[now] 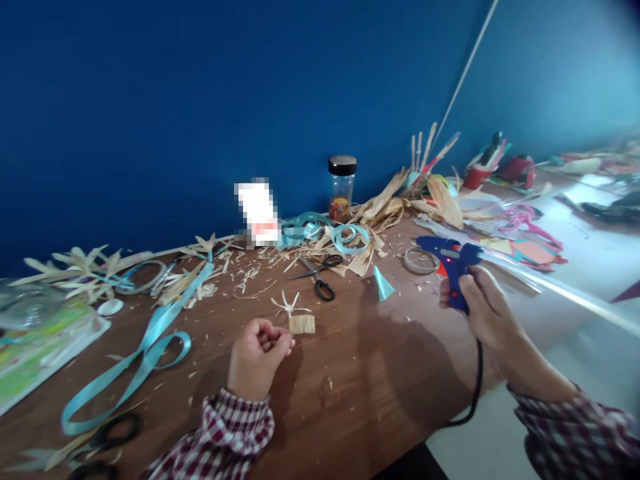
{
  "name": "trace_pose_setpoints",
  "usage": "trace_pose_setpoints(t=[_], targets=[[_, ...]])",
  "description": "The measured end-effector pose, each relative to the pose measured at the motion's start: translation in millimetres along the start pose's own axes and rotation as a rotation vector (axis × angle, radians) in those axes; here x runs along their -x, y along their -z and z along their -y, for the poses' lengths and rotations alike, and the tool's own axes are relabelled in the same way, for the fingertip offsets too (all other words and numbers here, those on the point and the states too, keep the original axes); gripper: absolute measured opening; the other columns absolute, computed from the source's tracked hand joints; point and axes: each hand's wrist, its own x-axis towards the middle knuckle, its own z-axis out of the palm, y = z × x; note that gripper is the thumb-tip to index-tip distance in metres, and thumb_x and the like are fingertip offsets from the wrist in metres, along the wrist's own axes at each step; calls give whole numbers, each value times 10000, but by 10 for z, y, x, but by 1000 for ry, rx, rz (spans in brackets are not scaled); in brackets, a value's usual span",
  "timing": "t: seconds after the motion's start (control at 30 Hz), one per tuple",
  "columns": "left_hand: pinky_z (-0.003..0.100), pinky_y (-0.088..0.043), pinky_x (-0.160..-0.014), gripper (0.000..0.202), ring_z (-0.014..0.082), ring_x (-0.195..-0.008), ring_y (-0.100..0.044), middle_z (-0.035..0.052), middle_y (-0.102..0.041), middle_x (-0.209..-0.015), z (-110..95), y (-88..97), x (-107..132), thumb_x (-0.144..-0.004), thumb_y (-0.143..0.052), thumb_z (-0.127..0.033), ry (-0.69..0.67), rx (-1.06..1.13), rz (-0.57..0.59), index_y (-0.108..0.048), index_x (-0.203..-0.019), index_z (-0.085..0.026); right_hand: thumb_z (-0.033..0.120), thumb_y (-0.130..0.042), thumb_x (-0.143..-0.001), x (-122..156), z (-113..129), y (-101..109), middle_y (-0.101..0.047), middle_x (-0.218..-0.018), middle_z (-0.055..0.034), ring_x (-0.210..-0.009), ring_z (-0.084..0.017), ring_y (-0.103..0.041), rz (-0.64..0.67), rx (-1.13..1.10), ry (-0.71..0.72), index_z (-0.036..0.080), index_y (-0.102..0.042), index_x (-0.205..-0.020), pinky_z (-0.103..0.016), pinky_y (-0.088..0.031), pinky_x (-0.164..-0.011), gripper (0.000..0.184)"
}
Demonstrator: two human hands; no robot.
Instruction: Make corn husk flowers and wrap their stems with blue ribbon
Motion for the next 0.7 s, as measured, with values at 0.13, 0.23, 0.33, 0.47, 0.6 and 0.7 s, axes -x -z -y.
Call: trace_pose_setpoints(t=[0.13,0.23,0.33,0.47,0.6,0.7], targets=[[201,-497,-479,331,123,-505,-619,-30,-627,-550,20,8,-18,-574,-710,-217,6,21,-1,-396,-677,-197,409,-431,-892,270,131,-200,-544,-721,-23,-522,-121,-442,148,-189,-92,210,-508,-773,-267,-370,-482,244],[210,-493,-474,336,129,-503,-616,-35,-618,-539,45,13,-37,-574,-706,-210,12,48,14,-384,-668,-203,452,-430,-879,473,209,-340,-517,-610,-17,-482,-129,-441,279,-218,-111,209,-517,-707,-271,-375,-462,311],[203,-478,-465,318,128,-501,-613,-40,-616,-534,65,12,-45,-588,-686,-196,-9,41,1,-381,-676,-206,469,-429,-874,635,282,-494,-496,-569,-1,-464,-131,-444,429,-255,-113,205,-529,-763,-259,-390,-441,303],[208,-474,-473,300,138,-520,-627,-35,-620,-550,74,22,-54,-601,-662,-167,-5,0,25,-377,-685,-206,477,-403,-889,770,331,-733,-488,-574,9,-489,-112,-436,589,-195,-109,187,-511,-698,-229,-391,-464,364],[214,-473,-486,310,136,-523,-624,-35,-620,-559,77,36,-64,-599,-661,-158,0,6,47,-365,-678,-207,455,-381,-907,788,268,-951,-470,-589,14,-526,-105,-431,661,-47,-104,180,-484,-668,-219,-367,-498,378],[212,-465,-474,318,133,-508,-616,-45,-600,-539,90,33,-63,-599,-681,-190,-2,15,38,-371,-668,-206,442,-373,-914,754,206,-1049,-470,-617,16,-550,-107,-436,663,-13,-112,178,-487,-725,-219,-366,-516,344]])
